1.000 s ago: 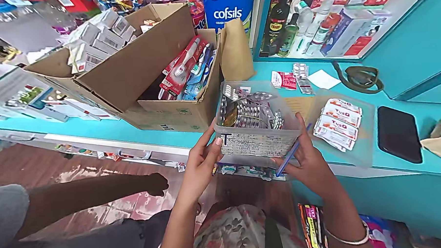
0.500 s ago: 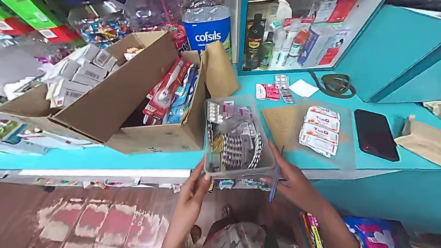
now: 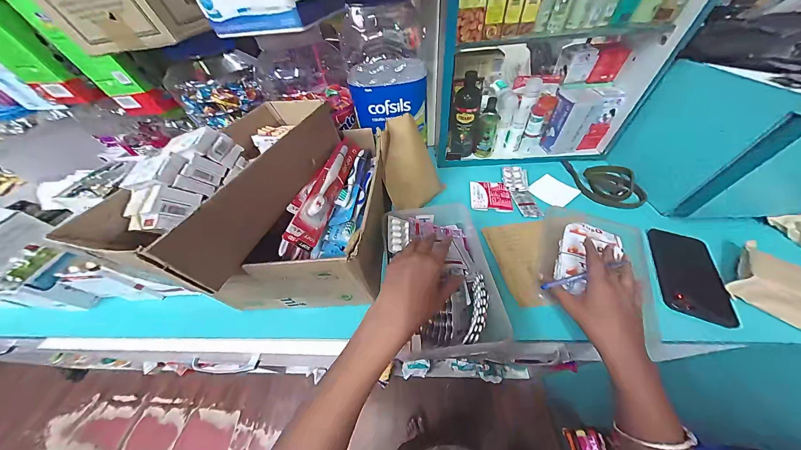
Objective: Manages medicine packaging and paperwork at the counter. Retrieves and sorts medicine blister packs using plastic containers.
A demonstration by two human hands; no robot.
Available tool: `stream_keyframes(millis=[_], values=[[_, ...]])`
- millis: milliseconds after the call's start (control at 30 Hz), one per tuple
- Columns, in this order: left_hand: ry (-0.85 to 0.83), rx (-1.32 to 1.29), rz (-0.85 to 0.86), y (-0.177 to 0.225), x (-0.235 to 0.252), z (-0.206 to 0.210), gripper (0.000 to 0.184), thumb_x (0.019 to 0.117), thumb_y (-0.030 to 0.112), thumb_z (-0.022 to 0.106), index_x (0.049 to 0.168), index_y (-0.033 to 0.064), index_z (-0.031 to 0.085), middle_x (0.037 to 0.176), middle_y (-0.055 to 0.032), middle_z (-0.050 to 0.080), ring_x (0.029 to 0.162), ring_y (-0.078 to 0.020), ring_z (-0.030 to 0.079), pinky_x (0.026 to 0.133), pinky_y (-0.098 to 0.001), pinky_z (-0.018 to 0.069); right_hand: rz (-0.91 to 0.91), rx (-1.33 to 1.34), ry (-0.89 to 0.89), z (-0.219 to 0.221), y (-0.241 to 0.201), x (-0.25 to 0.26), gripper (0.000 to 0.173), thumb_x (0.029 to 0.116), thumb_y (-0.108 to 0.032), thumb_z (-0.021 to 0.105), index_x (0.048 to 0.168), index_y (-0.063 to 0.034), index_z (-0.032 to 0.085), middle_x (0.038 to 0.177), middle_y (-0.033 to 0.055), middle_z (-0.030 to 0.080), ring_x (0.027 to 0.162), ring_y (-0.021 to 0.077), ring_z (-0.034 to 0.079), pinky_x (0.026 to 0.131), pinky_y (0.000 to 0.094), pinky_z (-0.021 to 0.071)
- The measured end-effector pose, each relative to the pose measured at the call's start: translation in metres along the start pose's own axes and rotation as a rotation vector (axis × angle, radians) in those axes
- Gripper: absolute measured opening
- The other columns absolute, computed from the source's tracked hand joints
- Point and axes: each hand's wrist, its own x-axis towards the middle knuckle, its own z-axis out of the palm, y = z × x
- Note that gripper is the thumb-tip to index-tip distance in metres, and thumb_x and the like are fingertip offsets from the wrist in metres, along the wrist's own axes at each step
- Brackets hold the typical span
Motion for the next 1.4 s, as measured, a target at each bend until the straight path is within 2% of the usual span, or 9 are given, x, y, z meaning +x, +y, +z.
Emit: stream_keyframes(millis=[200, 333, 467, 600, 700, 833, 1033, 1167, 1400], values=[[-0.281, 0.162, -0.088, 0.005, 0.023, -0.038, 0.038, 0.1043, 0.037, 0.055, 0.133, 0.0151, 0.068, 0.12, -0.0199, 0.07, 0.114, -0.042, 0.065, 0.092, -0.0642, 0.0488, 0.107, -0.003, -0.036, 0.002, -0.005, 0.008, 0.089, 0.0731, -0.027, 0.087, 0.15, -0.0053, 0.05, 0.158, 0.0339, 0.034, 0.141, 0.0633, 0.031, 0.095, 0.0812, 0.0344], [0.429, 0.314, 0.326, -0.017, 0.023, -0.015, 0.018, 0.0966, 0.013, 0.061, 0.091, 0.0023, 0.075, 0.081, -0.0166, 0.073, 0.074, -0.0352, 0.074, 0.06, -0.0512, 0.057, 0.026, 0.145, 0.128, -0.002, 0.008, 0.005, 0.074, 0.0737, -0.03, 0.08, 0.139, 0.0004, 0.06, 0.144, 0.0343, 0.052, 0.131, 0.0626, 0.046, 0.097, 0.077, 0.039], [0.752, 0.42, 0.564, -0.033, 0.04, -0.007, 0.018, 0.0964, 0.006, 0.059, 0.101, -0.0011, 0.075, 0.101, -0.0141, 0.078, 0.101, -0.0288, 0.075, 0.081, -0.0383, 0.0614, 0.017, 0.427, 0.219, -0.03, -0.002, -0.006, 0.06, 0.084, -0.024, 0.067, 0.135, 0.0071, 0.06, 0.129, 0.0289, 0.065, 0.115, 0.0339, 0.066, 0.095, 0.0467, 0.0519], [0.305, 0.324, 0.38, -0.039, 0.042, 0.003, 0.027, 0.103, 0.016, 0.056, 0.117, -0.0001, 0.072, 0.124, -0.0159, 0.072, 0.129, -0.0365, 0.061, 0.107, -0.0511, 0.0489, -0.124, 0.769, 0.125, -0.048, -0.03, -0.018, 0.057, 0.0861, -0.02, 0.069, 0.134, 0.0107, 0.057, 0.134, 0.0164, 0.065, 0.117, 0.0061, 0.064, 0.095, 0.0194, 0.0542], [0.181, 0.101, 0.175, -0.031, 0.013, -0.004, 0.046, 0.1048, 0.028, 0.055, 0.14, -0.0008, 0.059, 0.134, -0.0205, 0.065, 0.13, -0.0378, 0.059, 0.107, -0.0521, 0.0481, -0.225, 0.941, -0.027, -0.053, -0.053, -0.025, 0.057, 0.0862, -0.021, 0.074, 0.135, 0.0036, 0.06, 0.139, 0.0083, 0.064, 0.124, 0.0094, 0.063, 0.1, 0.0234, 0.0556], [0.455, -0.017, 0.091, -0.017, -0.04, 0.018, 0.04, 0.0972, 0.034, 0.065, 0.119, 0.0014, 0.073, 0.097, -0.016, 0.074, 0.087, -0.0322, 0.074, 0.074, -0.0463, 0.0619, -0.379, 0.928, -0.141, -0.037, -0.085, -0.02, 0.055, 0.087, -0.031, 0.076, 0.135, -0.0059, 0.065, 0.139, 0.0072, 0.065, 0.128, 0.0115, 0.061, 0.101, 0.0252, 0.0553], [0.448, 0.09, -0.105, 0.001, -0.051, 0.041, 0.068, 0.078, 0.052, 0.077, 0.118, -0.0026, 0.072, 0.111, -0.0233, 0.068, 0.095, -0.0389, 0.069, 0.071, -0.0443, 0.0605, -0.542, 0.624, -0.08, 0.014, -0.141, 0.002, 0.052, 0.0808, -0.034, 0.076, 0.127, -0.0102, 0.072, 0.135, 0.0153, 0.067, 0.134, 0.0298, 0.058, 0.109, 0.0414, 0.05], [0.391, 0.042, -0.196, 0.008, -0.048, 0.04, 0.054, 0.0739, 0.041, 0.084, 0.103, -0.0028, 0.074, 0.116, -0.0293, 0.065, 0.093, -0.0428, 0.07, 0.069, -0.0493, 0.0606, -0.528, 0.36, -0.339, 0.014, -0.155, 0.005, 0.057, 0.0895, -0.042, 0.074, 0.136, -0.0094, 0.066, 0.148, 0.0188, 0.057, 0.141, 0.0417, 0.049, 0.115, 0.0641, 0.0343], [0.323, -0.059, -0.249, 0.012, -0.052, 0.031, 0.049, 0.0751, 0.032, 0.088, 0.103, -0.0056, 0.072, 0.122, -0.0304, 0.061, 0.072, -0.0333, 0.072, 0.063, -0.0442, 0.0611, -0.453, 0.263, -0.532, -0.003, -0.168, 0.004, 0.06, 0.0978, -0.042, 0.065, 0.147, -0.0093, 0.056, 0.154, 0.0209, 0.05, 0.147, 0.0404, 0.041, 0.12, 0.0595, 0.0294]])
